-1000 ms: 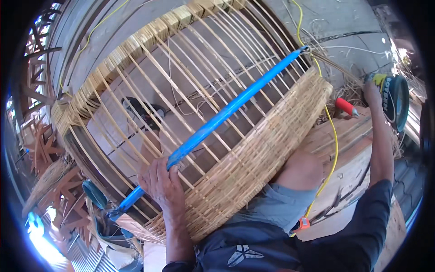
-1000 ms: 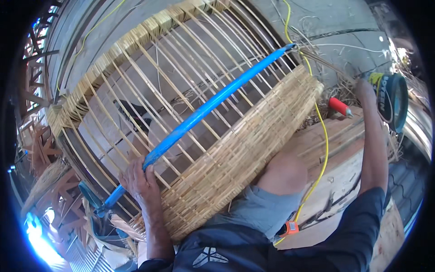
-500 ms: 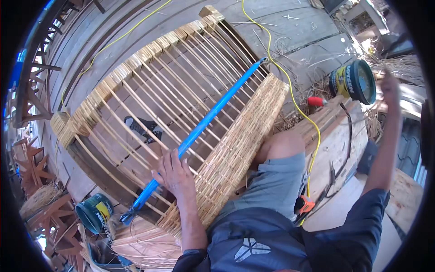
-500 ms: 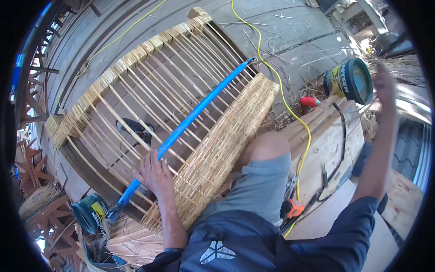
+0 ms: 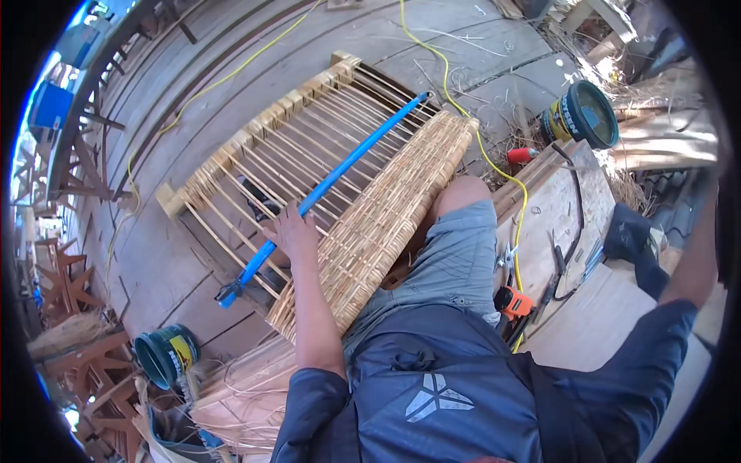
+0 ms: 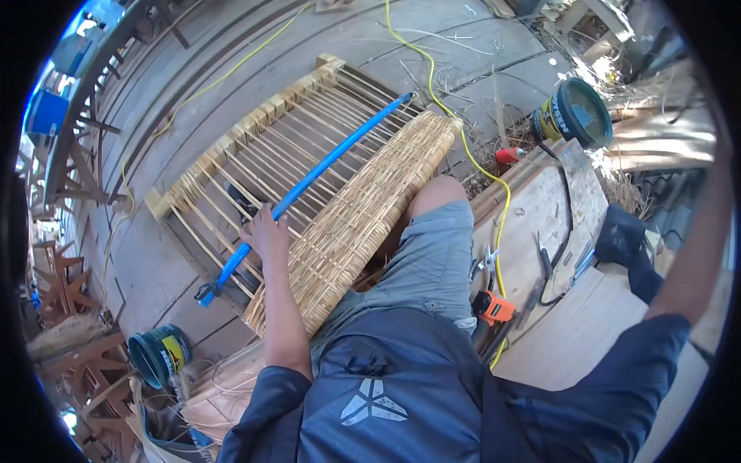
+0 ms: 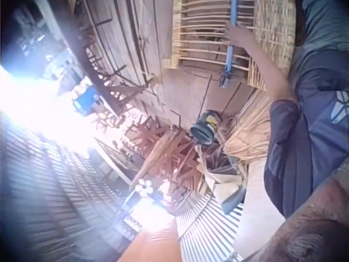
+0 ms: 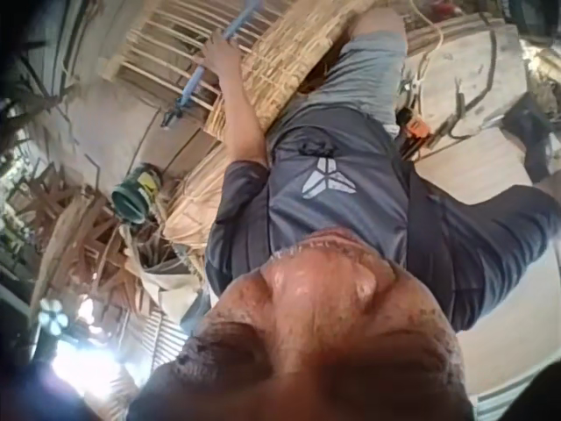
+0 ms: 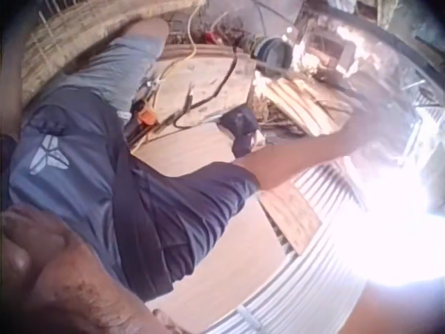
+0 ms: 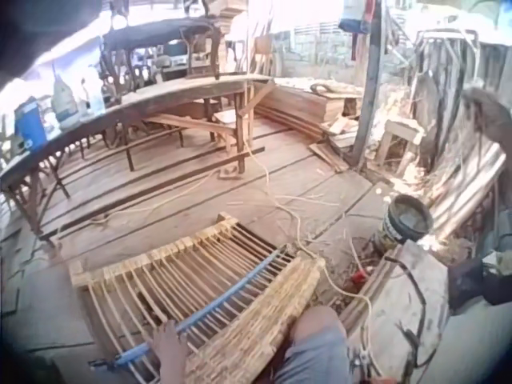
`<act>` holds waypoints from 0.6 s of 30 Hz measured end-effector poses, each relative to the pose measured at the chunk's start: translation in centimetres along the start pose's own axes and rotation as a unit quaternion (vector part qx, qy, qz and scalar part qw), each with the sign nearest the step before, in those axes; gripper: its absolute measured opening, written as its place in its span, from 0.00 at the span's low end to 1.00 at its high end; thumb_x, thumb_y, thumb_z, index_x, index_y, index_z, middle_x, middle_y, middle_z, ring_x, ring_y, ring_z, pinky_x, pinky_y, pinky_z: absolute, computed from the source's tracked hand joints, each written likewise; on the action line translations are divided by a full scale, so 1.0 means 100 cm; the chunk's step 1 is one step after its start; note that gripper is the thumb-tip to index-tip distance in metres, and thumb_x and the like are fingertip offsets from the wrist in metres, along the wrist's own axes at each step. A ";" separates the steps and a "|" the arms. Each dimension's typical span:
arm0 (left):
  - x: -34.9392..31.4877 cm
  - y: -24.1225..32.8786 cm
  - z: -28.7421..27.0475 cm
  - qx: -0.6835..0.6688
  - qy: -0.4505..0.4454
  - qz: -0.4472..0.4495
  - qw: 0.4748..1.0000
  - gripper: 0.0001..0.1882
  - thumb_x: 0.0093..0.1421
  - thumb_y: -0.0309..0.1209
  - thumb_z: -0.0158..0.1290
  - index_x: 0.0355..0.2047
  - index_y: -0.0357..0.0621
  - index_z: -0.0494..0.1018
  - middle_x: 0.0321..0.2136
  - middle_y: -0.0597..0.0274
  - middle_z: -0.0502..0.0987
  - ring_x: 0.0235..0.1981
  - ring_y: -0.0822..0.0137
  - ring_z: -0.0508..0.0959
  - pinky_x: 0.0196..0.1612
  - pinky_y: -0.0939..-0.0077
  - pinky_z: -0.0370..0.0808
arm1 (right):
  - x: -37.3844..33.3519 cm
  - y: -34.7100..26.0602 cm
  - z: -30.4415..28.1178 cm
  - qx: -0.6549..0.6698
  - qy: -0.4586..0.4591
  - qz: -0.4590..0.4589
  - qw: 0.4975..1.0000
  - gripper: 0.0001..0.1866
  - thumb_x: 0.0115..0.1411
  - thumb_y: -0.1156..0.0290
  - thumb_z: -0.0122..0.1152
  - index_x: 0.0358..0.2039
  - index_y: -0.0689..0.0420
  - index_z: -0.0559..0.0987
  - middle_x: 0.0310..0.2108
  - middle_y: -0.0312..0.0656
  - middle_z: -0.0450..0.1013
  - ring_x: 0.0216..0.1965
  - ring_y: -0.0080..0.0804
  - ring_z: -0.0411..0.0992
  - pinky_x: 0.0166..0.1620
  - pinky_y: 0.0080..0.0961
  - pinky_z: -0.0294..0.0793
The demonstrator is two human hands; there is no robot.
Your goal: Assembling and weaving a rattan chair component using glue, a pneumatic stapler, a hammer, and manual weaving.
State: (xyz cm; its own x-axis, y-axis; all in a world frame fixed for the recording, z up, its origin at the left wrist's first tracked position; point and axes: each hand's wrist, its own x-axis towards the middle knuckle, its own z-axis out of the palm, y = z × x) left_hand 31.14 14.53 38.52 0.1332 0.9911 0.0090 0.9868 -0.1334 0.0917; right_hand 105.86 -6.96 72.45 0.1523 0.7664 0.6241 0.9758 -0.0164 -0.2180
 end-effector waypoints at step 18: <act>-0.049 0.078 -0.064 -0.315 0.077 0.210 0.922 0.12 0.54 0.28 0.52 0.38 0.35 0.71 0.35 0.50 0.74 0.38 0.51 0.73 0.40 0.60 0.68 | -0.212 -0.193 0.259 0.350 -0.185 0.536 0.746 0.08 0.61 0.67 0.53 0.33 0.57 0.77 0.20 0.31 0.68 0.16 0.16 0.62 0.16 0.15 0.58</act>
State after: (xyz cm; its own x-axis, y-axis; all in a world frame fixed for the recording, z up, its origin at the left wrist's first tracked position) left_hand 37.59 8.64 45.52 0.4298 0.8473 0.3122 0.5953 -0.5258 0.6076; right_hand 79.74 -6.26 44.06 0.6061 0.6805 -0.4117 -0.0168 -0.5066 -0.8620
